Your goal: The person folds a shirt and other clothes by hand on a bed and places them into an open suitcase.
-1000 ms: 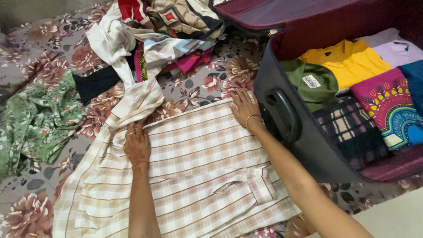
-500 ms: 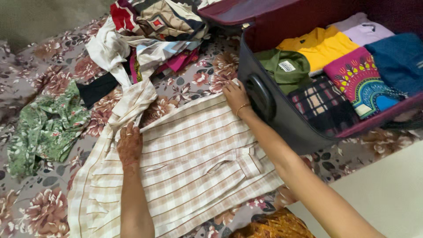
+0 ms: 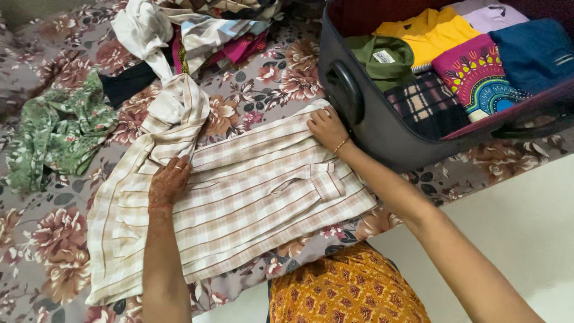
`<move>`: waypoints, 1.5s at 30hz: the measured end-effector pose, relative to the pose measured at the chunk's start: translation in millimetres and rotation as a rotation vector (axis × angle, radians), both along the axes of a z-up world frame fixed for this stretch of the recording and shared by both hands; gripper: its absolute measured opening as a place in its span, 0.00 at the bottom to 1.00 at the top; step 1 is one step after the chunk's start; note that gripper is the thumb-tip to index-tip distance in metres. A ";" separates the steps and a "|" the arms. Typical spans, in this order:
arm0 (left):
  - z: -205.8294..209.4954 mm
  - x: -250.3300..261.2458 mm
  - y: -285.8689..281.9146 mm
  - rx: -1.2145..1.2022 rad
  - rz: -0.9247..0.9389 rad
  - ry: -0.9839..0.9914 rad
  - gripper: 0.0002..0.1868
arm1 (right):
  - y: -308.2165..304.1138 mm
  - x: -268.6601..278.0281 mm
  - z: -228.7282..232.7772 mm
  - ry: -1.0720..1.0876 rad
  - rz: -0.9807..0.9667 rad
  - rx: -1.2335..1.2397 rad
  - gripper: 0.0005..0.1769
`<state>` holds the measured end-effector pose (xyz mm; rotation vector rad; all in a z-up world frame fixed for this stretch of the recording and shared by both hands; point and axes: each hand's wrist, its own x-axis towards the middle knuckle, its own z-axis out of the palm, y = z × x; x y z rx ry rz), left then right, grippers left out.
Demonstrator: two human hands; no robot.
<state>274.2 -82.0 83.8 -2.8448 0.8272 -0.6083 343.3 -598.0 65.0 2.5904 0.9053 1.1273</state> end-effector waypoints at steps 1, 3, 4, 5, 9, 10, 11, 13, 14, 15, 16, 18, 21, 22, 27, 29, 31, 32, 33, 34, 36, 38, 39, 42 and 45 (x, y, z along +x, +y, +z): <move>-1.1 -1.3 0.9 -0.010 -0.036 -0.046 0.19 | -1.4 -3.1 0.6 0.025 -0.018 -0.010 0.03; -1.3 -6.4 1.3 0.005 -0.031 -0.045 0.19 | -4.0 -9.3 2.4 0.066 -0.024 0.003 0.03; -0.4 -8.7 0.2 0.014 -0.029 -0.044 0.19 | -5.1 -12.8 3.9 0.083 -0.012 0.027 0.03; 1.2 -12.2 -1.3 0.004 -0.017 -0.028 0.19 | -6.6 -18.0 5.4 0.102 -0.002 0.051 0.03; 8.2 -27.9 -6.4 -0.038 0.061 0.031 0.18 | -14.4 -45.4 15.8 0.193 0.050 0.215 0.04; 8.3 -31.6 -6.1 -0.049 0.089 0.047 0.17 | -17.0 -53.9 17.9 0.211 0.066 0.267 0.06; 7.4 -33.6 -5.3 -0.039 0.096 0.052 0.16 | -18.7 -61.2 19.6 0.228 0.083 0.316 0.08; 2.2 -36.3 -3.0 -0.019 0.106 0.062 0.14 | -20.2 -76.7 19.6 0.280 0.075 0.340 0.09; -1.3 -37.0 -2.0 -0.040 0.066 0.036 0.13 | -20.2 -82.9 18.7 0.305 0.070 0.352 0.09; -4.7 -37.8 -1.4 -0.061 0.026 0.010 0.12 | -19.9 -88.3 17.6 0.332 0.063 0.364 0.09; -7.2 -38.1 -1.3 -0.082 -0.014 -0.016 0.11 | -19.9 -92.9 16.6 0.359 0.056 0.377 0.10; -10.1 -38.7 -5.1 -0.066 0.017 0.033 0.10 | -19.2 -99.5 15.8 0.410 0.035 0.396 0.09; -1.0 -39.7 -12.2 -0.121 0.037 0.104 0.16 | -18.5 -102.7 24.4 0.506 0.006 0.419 0.08; 4.2 -41.2 -14.6 -0.152 0.040 0.129 0.18 | -20.0 -105.4 29.0 0.562 -0.001 0.432 0.09; 19.1 -32.6 -31.4 -0.216 0.208 0.279 0.19 | -17.2 -93.6 39.9 0.825 -0.229 0.603 0.12; 21.4 -24.7 -37.2 -0.295 0.126 0.149 0.21 | -15.4 -70.6 33.5 0.813 -0.271 0.622 0.13; 17.4 -8.0 -58.5 -0.400 0.145 0.179 0.21 | -7.9 -33.4 24.4 0.662 -0.071 0.631 0.18; 13.8 2.0 -71.3 -0.429 0.157 0.200 0.22 | -6.3 -15.2 20.7 0.585 0.027 0.632 0.21; 8.8 13.6 -86.6 -0.461 0.168 0.220 0.24 | -4.7 1.8 18.1 0.618 0.070 0.557 0.24; 2.1 23.4 -103.2 -0.473 0.137 0.135 0.23 | -0.2 18.5 16.4 0.650 0.113 0.480 0.29; -10.2 34.6 -125.7 -0.467 0.161 0.125 0.24 | 8.2 46.3 15.5 0.875 0.081 0.268 0.31; -18.4 45.3 -138.5 -0.426 0.266 0.266 0.27 | 16.2 61.5 15.7 1.032 0.005 0.094 0.33; -22.1 46.8 -138.9 -0.403 0.296 0.261 0.25 | 18.6 65.6 16.7 1.078 -0.057 0.030 0.34; -37.5 48.9 -138.1 -0.408 0.383 0.261 0.22 | 15.7 76.0 24.8 1.179 -0.227 -0.177 0.36; -50.3 50.2 -132.4 -0.495 0.440 0.267 0.20 | 6.5 85.0 27.7 1.092 -0.324 -0.291 0.44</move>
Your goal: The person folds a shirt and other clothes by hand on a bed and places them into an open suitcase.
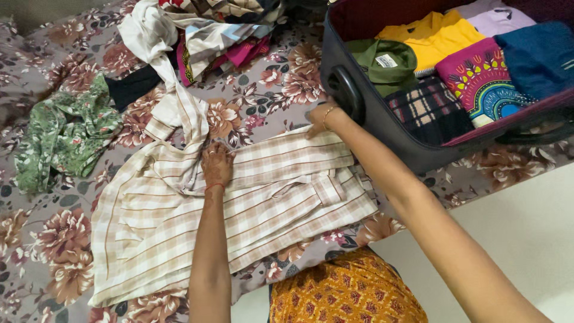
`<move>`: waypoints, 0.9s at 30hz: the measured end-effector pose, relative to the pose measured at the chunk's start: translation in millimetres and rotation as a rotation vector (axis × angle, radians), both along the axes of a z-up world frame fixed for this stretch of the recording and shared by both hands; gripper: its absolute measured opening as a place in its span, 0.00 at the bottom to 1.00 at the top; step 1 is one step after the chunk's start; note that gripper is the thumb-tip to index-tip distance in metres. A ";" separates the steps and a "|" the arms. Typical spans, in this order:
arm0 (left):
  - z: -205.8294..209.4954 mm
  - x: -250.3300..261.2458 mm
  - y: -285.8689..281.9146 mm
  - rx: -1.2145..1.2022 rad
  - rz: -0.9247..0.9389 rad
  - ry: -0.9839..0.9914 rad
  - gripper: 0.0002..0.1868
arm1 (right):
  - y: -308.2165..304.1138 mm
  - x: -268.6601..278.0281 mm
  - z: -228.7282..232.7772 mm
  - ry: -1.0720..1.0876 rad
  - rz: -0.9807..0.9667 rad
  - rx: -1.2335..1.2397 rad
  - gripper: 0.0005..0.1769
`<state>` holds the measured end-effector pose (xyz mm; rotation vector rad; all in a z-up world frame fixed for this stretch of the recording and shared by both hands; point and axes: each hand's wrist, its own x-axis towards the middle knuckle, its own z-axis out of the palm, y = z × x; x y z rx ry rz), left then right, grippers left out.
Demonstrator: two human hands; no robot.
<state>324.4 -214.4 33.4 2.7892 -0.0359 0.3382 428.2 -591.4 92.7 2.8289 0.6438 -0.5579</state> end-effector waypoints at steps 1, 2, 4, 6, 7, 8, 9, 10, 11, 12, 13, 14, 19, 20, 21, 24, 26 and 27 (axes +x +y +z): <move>-2.9 0.5 0.8 0.006 0.002 -0.005 0.20 | -2.9 4.1 -0.4 -0.057 0.003 -0.034 0.48; -5.2 0.7 1.0 0.011 0.007 -0.010 0.20 | -3.0 8.6 -2.2 -0.097 -0.023 -0.065 0.49; -7.9 0.4 -1.6 0.024 0.015 -0.033 0.20 | -2.0 16.3 -9.0 -0.178 -0.074 -0.124 0.53; -7.1 -1.1 -3.6 0.032 0.041 -0.015 0.21 | 1.6 21.5 -19.4 -0.229 -0.090 -0.241 0.48; -6.1 -2.1 -3.8 0.033 0.063 0.016 0.23 | 3.7 22.8 -25.1 -0.254 -0.097 -0.299 0.47; -5.5 -2.9 -4.3 0.032 0.084 0.047 0.24 | 5.7 19.7 -32.2 -0.359 -0.108 -0.292 0.37; -6.2 -4.0 -6.0 0.070 0.077 -0.014 0.26 | 8.9 12.3 -40.0 -0.464 -0.119 -0.284 0.28; -7.7 -5.2 -8.2 0.110 0.071 -0.076 0.27 | 12.6 4.8 -44.9 -0.571 -0.131 -0.274 0.20; -8.7 -6.9 -9.0 0.149 0.065 -0.139 0.28 | 19.4 -5.9 -49.0 -0.665 -0.163 -0.146 0.20; -11.3 -10.8 -13.8 0.173 0.052 -0.169 0.29 | 27.2 -21.8 -52.9 -0.756 -0.197 -0.023 0.20; -13.9 -16.0 -22.1 0.197 0.038 -0.200 0.30 | 38.8 -37.2 -54.2 -0.598 -0.251 0.099 0.22; -14.2 -18.7 -32.4 0.220 0.029 -0.236 0.32 | 52.5 -50.0 -52.1 -0.444 -0.299 0.218 0.25; -4.6 -52.2 -93.7 0.005 0.097 0.030 0.39 | 99.1 -120.7 -41.6 -0.356 -0.299 0.429 0.47; -1.0 -56.9 -100.0 0.025 0.120 0.086 0.40 | 100.3 -126.6 -40.4 -0.347 -0.313 0.455 0.48; 2.9 -57.7 -101.8 0.026 0.127 0.077 0.40 | 97.6 -130.8 -40.1 -0.338 -0.327 0.481 0.49; 7.8 -57.8 -103.1 0.030 0.136 0.038 0.40 | 93.7 -134.4 -43.3 -0.368 -0.332 0.521 0.50; 8.7 -58.4 -102.4 0.038 0.137 -0.008 0.40 | 93.0 -136.3 -46.5 -0.390 -0.327 0.528 0.50; 8.6 -61.0 -103.6 0.034 0.144 0.003 0.40 | 91.2 -137.8 -47.9 -0.392 -0.329 0.529 0.50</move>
